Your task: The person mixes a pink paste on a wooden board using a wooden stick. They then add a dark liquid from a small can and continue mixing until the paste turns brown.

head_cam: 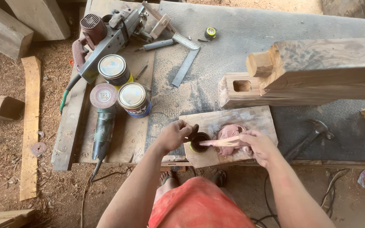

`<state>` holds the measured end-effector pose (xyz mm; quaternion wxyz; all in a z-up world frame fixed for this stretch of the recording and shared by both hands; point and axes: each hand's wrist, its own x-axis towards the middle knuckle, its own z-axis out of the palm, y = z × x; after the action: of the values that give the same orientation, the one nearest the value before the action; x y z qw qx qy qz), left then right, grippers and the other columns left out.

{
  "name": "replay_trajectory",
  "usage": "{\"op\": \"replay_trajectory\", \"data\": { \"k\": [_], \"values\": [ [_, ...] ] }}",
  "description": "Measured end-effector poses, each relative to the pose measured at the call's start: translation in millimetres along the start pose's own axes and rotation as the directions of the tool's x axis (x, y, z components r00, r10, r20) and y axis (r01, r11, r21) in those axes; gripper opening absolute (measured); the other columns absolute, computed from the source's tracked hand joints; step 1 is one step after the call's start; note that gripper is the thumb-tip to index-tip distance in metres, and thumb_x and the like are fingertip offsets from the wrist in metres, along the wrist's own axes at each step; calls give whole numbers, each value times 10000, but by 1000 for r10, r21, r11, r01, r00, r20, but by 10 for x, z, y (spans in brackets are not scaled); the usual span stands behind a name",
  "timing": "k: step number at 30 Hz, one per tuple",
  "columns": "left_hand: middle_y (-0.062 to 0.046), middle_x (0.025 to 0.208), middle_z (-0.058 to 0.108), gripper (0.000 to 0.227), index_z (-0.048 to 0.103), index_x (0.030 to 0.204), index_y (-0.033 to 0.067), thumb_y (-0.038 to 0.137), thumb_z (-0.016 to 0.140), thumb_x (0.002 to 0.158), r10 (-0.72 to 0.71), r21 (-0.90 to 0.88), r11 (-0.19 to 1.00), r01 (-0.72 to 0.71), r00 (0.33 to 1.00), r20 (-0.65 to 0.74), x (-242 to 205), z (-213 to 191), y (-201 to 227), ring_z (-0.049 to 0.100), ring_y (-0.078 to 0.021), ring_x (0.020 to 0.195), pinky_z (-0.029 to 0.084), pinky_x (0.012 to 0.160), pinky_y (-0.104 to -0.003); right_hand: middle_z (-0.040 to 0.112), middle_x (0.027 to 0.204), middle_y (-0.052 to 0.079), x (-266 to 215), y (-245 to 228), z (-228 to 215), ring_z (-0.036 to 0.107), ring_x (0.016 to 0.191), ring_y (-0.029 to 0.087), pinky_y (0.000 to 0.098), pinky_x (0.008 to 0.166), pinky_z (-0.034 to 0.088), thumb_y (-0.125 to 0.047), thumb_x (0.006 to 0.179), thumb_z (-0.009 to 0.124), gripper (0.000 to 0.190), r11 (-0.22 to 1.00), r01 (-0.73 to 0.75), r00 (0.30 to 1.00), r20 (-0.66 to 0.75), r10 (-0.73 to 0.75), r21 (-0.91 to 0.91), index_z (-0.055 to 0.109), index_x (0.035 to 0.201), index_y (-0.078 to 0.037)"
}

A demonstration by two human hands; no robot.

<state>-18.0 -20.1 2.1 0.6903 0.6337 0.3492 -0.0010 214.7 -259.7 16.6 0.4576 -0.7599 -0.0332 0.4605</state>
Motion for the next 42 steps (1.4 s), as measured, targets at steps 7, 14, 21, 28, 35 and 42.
{"op": "replay_trajectory", "data": {
  "k": [7,14,21,28,35,42],
  "values": [
    [-85,1011,694,259,602,1053,-2,253,568,1016,12,-288,958,-5,1000,20,5,-52,-24,699,-143,904,624,914,-355,654,845,13,-152,440,-634,541,637,106,260,564,412,-176,909,670,150,935,-45,999,-9,52,352,669,1041,-104],
    [-63,965,665,220,580,978,26,239,569,1030,19,-297,955,-25,1000,-23,-55,-37,-44,671,-142,913,621,947,-381,696,942,59,-344,686,-886,588,766,114,269,669,474,-97,930,689,134,952,295,913,-317,-256,80,691,1052,-41],
    [-67,946,690,212,582,960,46,247,563,1027,-31,-232,973,14,997,-67,-90,46,21,686,-146,898,609,955,-357,730,1126,58,-813,968,-782,711,980,171,288,810,580,-7,750,755,181,609,585,729,19,-684,-536,703,923,-13],
    [-60,945,673,213,595,981,33,238,568,1032,19,-298,954,-36,998,-59,-131,8,-34,669,-139,890,608,932,-346,760,1164,59,-1186,303,-858,748,979,126,263,820,630,-26,807,734,152,621,530,749,-25,-662,-577,751,957,-39],
    [-37,947,678,183,599,981,62,238,575,1022,-6,-358,934,-6,999,-31,-152,17,-123,653,-123,882,599,847,-341,751,982,71,-1227,-799,220,721,894,267,388,777,574,-246,842,732,227,288,514,772,290,-566,-808,746,1051,-158],
    [-30,968,688,160,615,997,68,225,588,1011,8,-442,897,-15,1000,-17,-219,-60,-231,660,-122,912,605,852,-338,745,944,66,-970,-905,1146,665,932,339,490,820,498,-237,834,692,151,-76,664,588,582,-561,-744,733,957,-160]
  ]
}}
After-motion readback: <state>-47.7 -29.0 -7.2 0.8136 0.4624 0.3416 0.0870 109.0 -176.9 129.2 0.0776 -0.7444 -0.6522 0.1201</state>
